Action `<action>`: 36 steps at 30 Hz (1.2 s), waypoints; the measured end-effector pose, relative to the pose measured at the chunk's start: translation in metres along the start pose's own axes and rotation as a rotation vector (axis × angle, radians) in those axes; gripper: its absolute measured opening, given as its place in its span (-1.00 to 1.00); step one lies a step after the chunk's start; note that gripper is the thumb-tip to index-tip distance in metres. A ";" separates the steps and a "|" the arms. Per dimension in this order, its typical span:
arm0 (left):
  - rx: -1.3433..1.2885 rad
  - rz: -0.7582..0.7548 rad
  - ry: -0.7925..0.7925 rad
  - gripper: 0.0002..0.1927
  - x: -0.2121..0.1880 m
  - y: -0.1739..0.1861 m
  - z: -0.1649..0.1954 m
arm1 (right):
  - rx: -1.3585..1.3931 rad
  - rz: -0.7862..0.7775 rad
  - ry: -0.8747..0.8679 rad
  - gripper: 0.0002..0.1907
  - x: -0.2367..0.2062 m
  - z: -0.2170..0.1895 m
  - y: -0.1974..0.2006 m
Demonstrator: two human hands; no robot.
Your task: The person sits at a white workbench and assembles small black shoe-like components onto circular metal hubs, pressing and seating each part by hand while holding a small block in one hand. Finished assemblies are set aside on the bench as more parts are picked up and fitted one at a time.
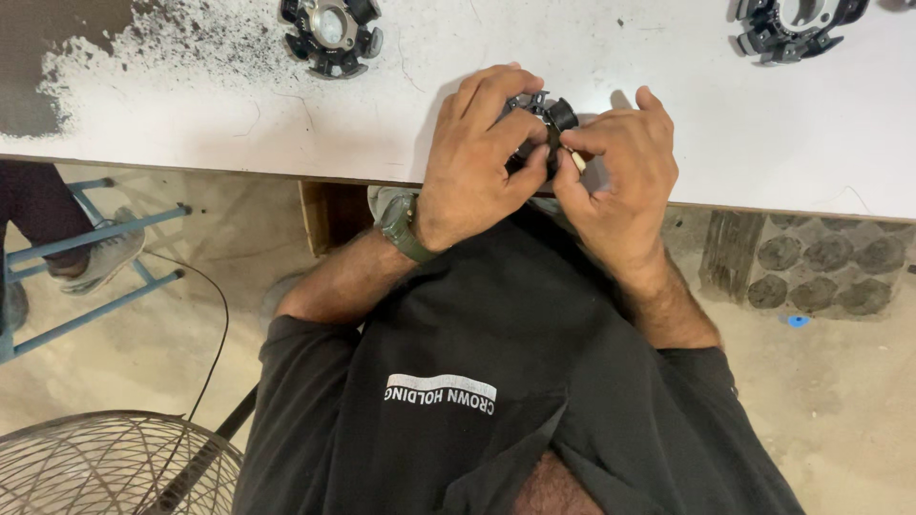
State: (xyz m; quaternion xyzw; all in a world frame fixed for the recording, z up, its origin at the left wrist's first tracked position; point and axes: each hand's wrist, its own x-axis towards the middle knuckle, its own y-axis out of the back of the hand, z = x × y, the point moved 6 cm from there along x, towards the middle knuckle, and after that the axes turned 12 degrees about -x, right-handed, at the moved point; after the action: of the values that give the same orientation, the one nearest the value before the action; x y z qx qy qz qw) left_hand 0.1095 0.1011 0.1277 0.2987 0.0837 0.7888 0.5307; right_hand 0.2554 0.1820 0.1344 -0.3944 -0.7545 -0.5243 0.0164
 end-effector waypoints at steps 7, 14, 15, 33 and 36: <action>0.002 0.041 0.047 -0.84 0.004 -0.004 -0.005 | 0.083 -0.001 -0.057 -0.77 0.000 -0.001 0.002; 0.038 0.046 0.031 -0.83 0.002 -0.010 -0.010 | 0.128 0.036 -0.082 -0.79 -0.009 0.004 -0.001; 0.051 0.051 0.025 -0.84 0.002 -0.011 -0.010 | 0.111 0.034 -0.068 -0.79 -0.009 0.003 -0.002; 0.047 0.067 -0.010 -0.85 -0.001 -0.007 -0.011 | -0.073 -0.036 0.061 -0.73 -0.001 -0.014 0.003; -0.003 0.082 -0.012 -0.83 -0.001 0.009 -0.005 | -0.026 0.002 0.044 -0.75 -0.001 -0.011 0.006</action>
State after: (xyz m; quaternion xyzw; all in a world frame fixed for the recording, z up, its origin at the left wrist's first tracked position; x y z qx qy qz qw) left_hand 0.0997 0.0977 0.1276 0.3057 0.0672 0.8082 0.4988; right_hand 0.2561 0.1734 0.1435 -0.3837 -0.7468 -0.5424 0.0282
